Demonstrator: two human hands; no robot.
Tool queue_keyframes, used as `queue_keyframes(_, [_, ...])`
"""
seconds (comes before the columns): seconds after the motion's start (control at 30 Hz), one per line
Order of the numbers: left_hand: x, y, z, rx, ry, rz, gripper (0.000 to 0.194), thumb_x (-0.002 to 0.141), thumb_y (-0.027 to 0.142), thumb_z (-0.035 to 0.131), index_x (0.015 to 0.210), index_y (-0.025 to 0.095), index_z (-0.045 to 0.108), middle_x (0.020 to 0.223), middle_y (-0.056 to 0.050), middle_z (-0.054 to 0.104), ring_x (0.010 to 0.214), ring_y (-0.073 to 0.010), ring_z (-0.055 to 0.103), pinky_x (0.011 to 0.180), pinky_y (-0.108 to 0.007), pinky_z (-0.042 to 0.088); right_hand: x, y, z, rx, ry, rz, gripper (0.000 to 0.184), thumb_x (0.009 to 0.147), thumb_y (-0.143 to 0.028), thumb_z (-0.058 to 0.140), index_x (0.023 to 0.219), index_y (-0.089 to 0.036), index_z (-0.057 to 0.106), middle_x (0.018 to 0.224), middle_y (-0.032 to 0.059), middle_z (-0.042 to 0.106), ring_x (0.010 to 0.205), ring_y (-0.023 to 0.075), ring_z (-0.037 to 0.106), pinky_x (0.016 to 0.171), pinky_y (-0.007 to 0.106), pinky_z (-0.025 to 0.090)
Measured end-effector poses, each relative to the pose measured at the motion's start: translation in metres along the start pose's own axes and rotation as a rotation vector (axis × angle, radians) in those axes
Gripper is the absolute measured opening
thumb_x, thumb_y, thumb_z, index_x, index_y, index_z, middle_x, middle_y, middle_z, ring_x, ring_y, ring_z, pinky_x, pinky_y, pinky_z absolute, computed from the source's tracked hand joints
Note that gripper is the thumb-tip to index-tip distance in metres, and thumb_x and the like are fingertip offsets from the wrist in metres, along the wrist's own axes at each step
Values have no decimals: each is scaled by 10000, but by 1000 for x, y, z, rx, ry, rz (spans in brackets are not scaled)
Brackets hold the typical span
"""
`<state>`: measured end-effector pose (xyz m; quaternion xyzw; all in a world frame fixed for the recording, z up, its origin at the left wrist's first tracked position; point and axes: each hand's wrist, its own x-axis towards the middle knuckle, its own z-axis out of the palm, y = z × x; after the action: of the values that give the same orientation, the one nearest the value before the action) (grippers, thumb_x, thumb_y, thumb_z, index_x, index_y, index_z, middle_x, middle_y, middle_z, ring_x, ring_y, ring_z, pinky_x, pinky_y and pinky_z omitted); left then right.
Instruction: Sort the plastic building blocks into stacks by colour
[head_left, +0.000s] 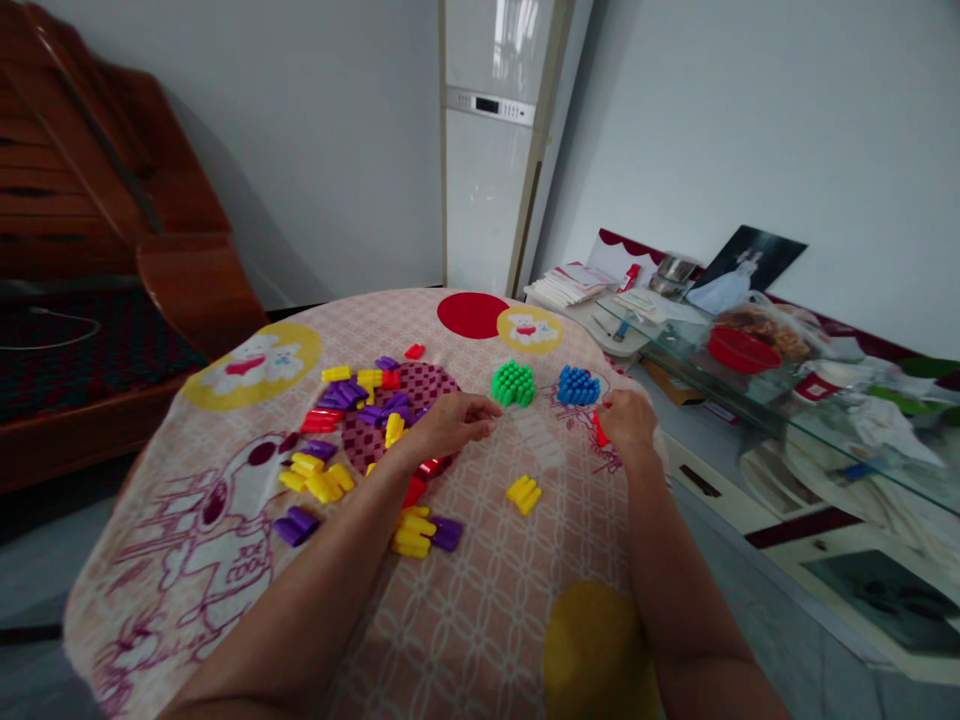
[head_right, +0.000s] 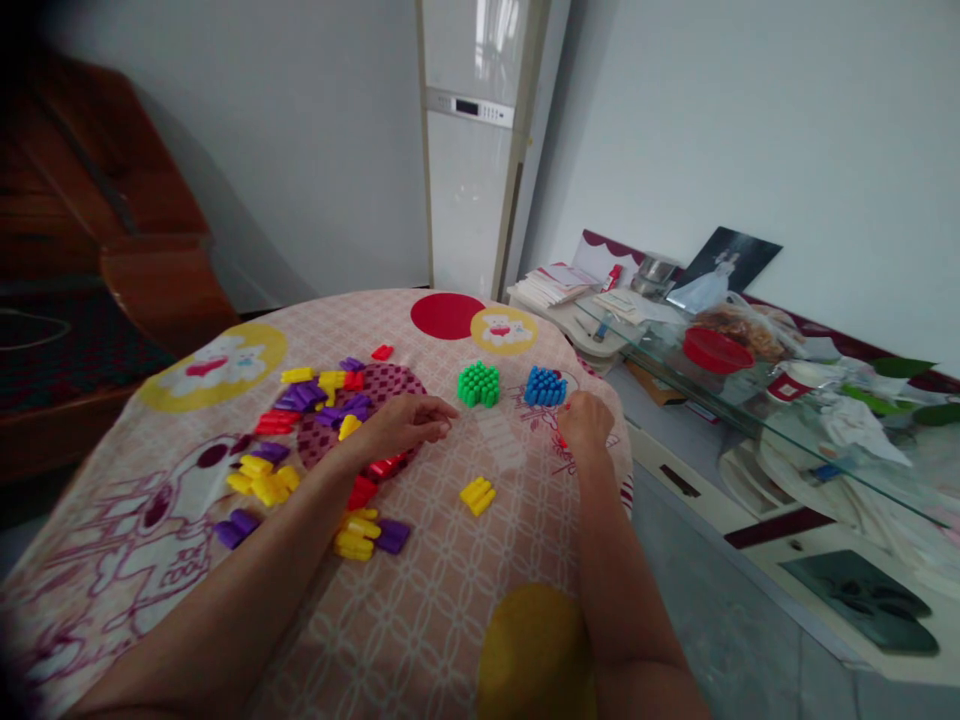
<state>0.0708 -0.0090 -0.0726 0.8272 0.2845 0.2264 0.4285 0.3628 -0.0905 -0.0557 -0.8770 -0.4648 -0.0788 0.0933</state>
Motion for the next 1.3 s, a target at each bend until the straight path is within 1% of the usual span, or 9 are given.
queue_keyframes(0.17, [-1, 1, -2, 18, 30, -23, 348, 798, 353, 594, 1054, 138, 693, 827, -47, 728, 719, -156, 673, 659, -241, 507, 3, -2, 3, -108, -63, -38, 255, 854, -240, 550, 970, -166, 766, 1017, 158, 735, 964, 253, 684, 768, 299, 480])
queue_keyframes(0.33, [-1, 0, -2, 53, 56, -12, 312, 793, 298, 578, 1030, 136, 701, 818, -46, 729, 725, -160, 677, 666, -242, 507, -7, -8, 4, 35, 168, -91, 258, 879, -312, 558, 976, -167, 748, 915, 148, 740, 828, 243, 674, 691, 303, 436])
queue_keyframes(0.43, [0, -2, -6, 120, 94, -19, 306, 800, 292, 576, 1031, 142, 708, 845, -53, 740, 756, -174, 684, 691, -254, 512, -23, -25, 11, 218, 321, -245, 274, 899, -332, 520, 900, -166, 738, 831, 121, 733, 712, 206, 635, 646, 289, 391])
queue_keyframes(0.53, [-1, -8, -16, 268, 209, -60, 269, 798, 250, 570, 991, 142, 723, 895, -73, 747, 807, -196, 685, 759, -283, 518, -43, -48, 25, 379, 322, -461, 273, 899, -316, 502, 788, -177, 710, 746, 83, 709, 662, 172, 600, 621, 267, 357])
queue_keyframes(0.7, [-16, -32, -55, 565, 556, -242, 298, 783, 194, 573, 1036, 139, 719, 1071, -121, 721, 1013, -243, 653, 931, -329, 486, -65, -67, 52, 448, 181, -685, 243, 884, -248, 497, 724, -179, 666, 692, 56, 682, 627, 153, 581, 602, 253, 340])
queue_keyframes(0.83, [-52, -53, -103, 643, 704, -470, 339, 805, 240, 578, 1100, 130, 705, 1036, -130, 719, 940, -241, 668, 861, -318, 500, -68, -63, 62, 502, 140, -725, 250, 888, -247, 479, 734, -182, 666, 696, 49, 677, 627, 151, 581, 607, 249, 355])
queue_keyframes(0.9, [-72, -62, -122, 664, 697, -590, 361, 794, 289, 617, 1107, 132, 702, 993, -123, 729, 884, -240, 674, 800, -311, 503, -67, -61, 63, 531, 136, -714, 261, 891, -258, 474, 729, -186, 665, 684, 43, 669, 623, 150, 578, 608, 247, 361])
queue_keyframes(1.03, [-94, -75, -137, 669, 497, -735, 344, 635, 335, 772, 944, 189, 736, 813, -68, 732, 730, -216, 660, 630, -260, 472, -68, -61, 61, 557, 131, -692, 276, 895, -277, 470, 717, -193, 664, 670, 40, 662, 613, 151, 574, 600, 250, 362])
queue_keyframes(1.3, [-80, -71, -127, 594, 469, -638, 195, 556, 336, 786, 673, 200, 710, 635, -15, 689, 594, -164, 610, 498, -221, 378, -67, -61, 63, 573, 116, -672, 282, 886, -300, 473, 701, -195, 659, 647, 36, 649, 601, 153, 568, 592, 248, 372])
